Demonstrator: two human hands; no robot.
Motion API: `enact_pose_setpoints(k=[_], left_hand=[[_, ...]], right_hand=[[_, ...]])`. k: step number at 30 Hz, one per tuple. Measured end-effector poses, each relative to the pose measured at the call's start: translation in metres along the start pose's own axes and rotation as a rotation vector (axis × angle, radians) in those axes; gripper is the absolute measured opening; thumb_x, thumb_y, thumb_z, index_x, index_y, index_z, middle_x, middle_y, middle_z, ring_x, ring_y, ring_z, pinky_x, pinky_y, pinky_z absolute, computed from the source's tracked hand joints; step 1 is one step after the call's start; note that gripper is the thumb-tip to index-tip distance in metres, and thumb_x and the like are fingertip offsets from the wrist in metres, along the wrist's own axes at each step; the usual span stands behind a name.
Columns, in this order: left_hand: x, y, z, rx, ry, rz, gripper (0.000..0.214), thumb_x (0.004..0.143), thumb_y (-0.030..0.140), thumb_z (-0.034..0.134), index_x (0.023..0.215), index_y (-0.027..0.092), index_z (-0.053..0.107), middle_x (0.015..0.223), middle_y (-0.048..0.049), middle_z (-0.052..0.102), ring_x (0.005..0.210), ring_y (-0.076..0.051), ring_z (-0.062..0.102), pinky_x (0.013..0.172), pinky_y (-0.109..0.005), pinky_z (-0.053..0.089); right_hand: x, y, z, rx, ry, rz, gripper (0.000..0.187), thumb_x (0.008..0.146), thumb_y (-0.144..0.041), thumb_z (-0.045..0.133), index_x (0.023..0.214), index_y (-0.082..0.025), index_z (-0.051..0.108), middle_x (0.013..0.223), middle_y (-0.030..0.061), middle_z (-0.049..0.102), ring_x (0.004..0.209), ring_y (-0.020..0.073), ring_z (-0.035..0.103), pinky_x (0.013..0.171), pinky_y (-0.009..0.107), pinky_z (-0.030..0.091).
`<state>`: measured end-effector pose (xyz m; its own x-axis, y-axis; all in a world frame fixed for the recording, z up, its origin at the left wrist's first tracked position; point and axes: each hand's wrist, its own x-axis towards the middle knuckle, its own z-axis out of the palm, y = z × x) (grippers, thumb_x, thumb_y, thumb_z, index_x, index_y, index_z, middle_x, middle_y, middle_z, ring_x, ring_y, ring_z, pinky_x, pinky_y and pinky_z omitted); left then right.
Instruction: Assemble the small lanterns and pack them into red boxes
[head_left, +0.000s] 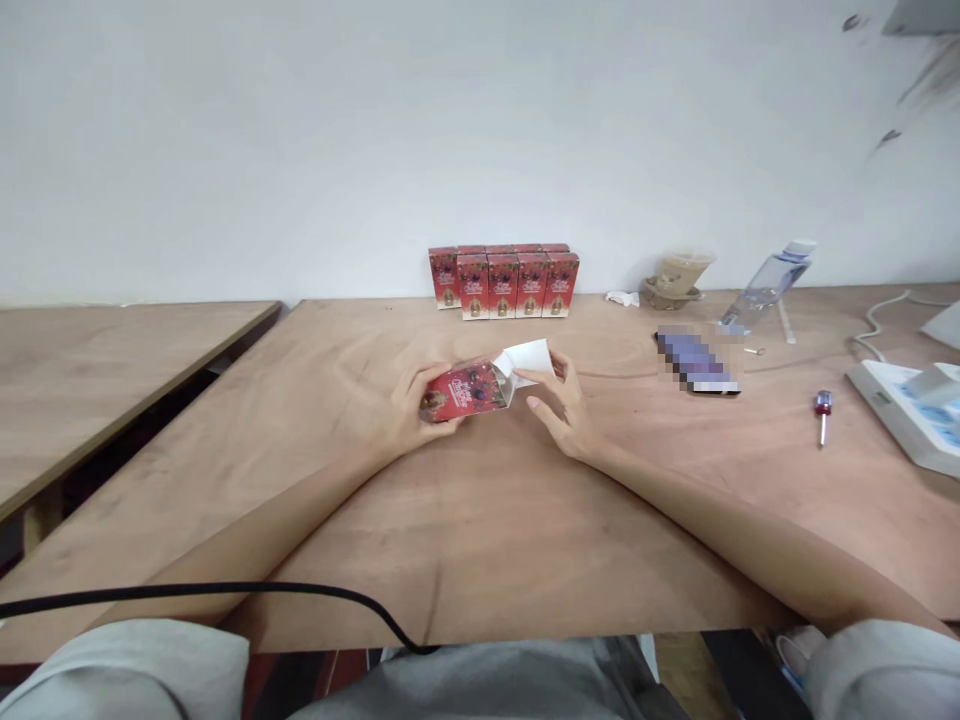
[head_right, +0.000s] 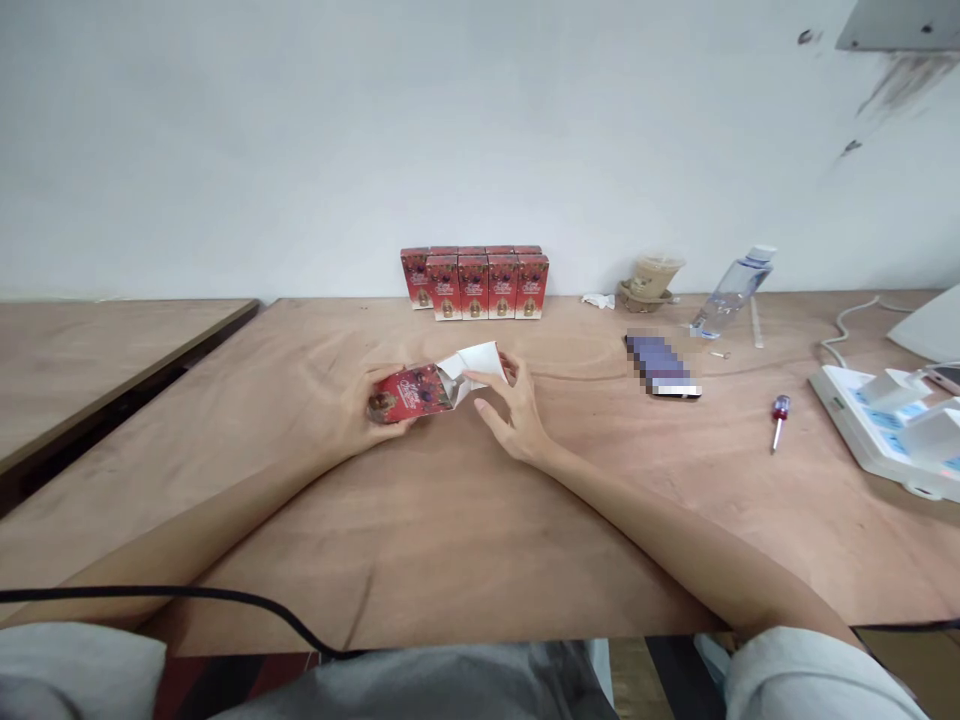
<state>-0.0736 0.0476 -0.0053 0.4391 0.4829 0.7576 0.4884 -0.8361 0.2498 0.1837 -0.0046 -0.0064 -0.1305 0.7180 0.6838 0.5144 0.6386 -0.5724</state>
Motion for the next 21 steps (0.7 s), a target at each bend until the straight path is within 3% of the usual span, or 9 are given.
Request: enact_pose_setpoints(k=[3, 6, 8, 14, 21], left_hand=[[0.000, 0.001, 0.000, 0.024, -0.021, 0.033, 0.060, 0.074, 0.039, 0.069, 0.125, 0.023, 0.043, 0.118, -0.0090, 0.057, 0.108, -0.025, 0.059, 0.092, -0.041, 0.054], [0.000, 0.001, -0.001, 0.061, -0.018, 0.025, 0.059, 0.075, 0.038, 0.069, 0.125, 0.024, 0.043, 0.118, -0.0089, 0.057, 0.108, -0.025, 0.058, 0.094, -0.041, 0.053], [0.000, 0.002, -0.001, 0.073, -0.012, 0.066, 0.059, 0.075, 0.038, 0.069, 0.127, 0.024, 0.043, 0.119, -0.0095, 0.056, 0.110, -0.025, 0.058, 0.094, -0.041, 0.053], [-0.002, 0.000, -0.001, 0.180, -0.016, 0.334, 0.065, 0.077, 0.034, 0.070, 0.134, 0.024, 0.041, 0.125, -0.0142, 0.054, 0.118, -0.028, 0.054, 0.094, -0.046, 0.051], [-0.009, 0.000, 0.002, 0.343, 0.047, 0.419, 0.055, 0.081, 0.027, 0.067, 0.132, 0.031, 0.048, 0.128, -0.0102, 0.057, 0.126, -0.027, 0.048, 0.095, -0.042, 0.051]], right_hand=[[0.000, 0.002, 0.001, -0.004, 0.026, 0.029, 0.022, 0.090, -0.037, 0.049, 0.095, -0.024, 0.066, 0.120, 0.0095, 0.045, 0.122, 0.0254, 0.044, 0.106, 0.048, 0.037], [0.001, 0.006, 0.004, 0.023, 0.086, 0.080, 0.032, 0.088, -0.041, 0.054, 0.064, -0.020, 0.060, 0.110, 0.0088, 0.048, 0.113, 0.0249, 0.049, 0.101, 0.046, 0.041], [0.001, 0.008, 0.006, 0.041, 0.092, 0.118, 0.038, 0.084, -0.043, 0.060, 0.055, -0.019, 0.057, 0.109, 0.0084, 0.049, 0.110, 0.0249, 0.051, 0.099, 0.046, 0.042], [0.002, 0.024, 0.013, 0.167, -0.004, 0.226, 0.020, 0.078, -0.044, 0.067, 0.081, -0.024, 0.072, 0.113, 0.0078, 0.057, 0.119, 0.0259, 0.048, 0.104, 0.047, 0.040], [0.005, 0.033, 0.014, 0.293, -0.064, 0.296, 0.018, 0.072, -0.039, 0.070, 0.068, -0.022, 0.072, 0.114, 0.0073, 0.064, 0.127, 0.0292, 0.044, 0.106, 0.047, 0.035]])
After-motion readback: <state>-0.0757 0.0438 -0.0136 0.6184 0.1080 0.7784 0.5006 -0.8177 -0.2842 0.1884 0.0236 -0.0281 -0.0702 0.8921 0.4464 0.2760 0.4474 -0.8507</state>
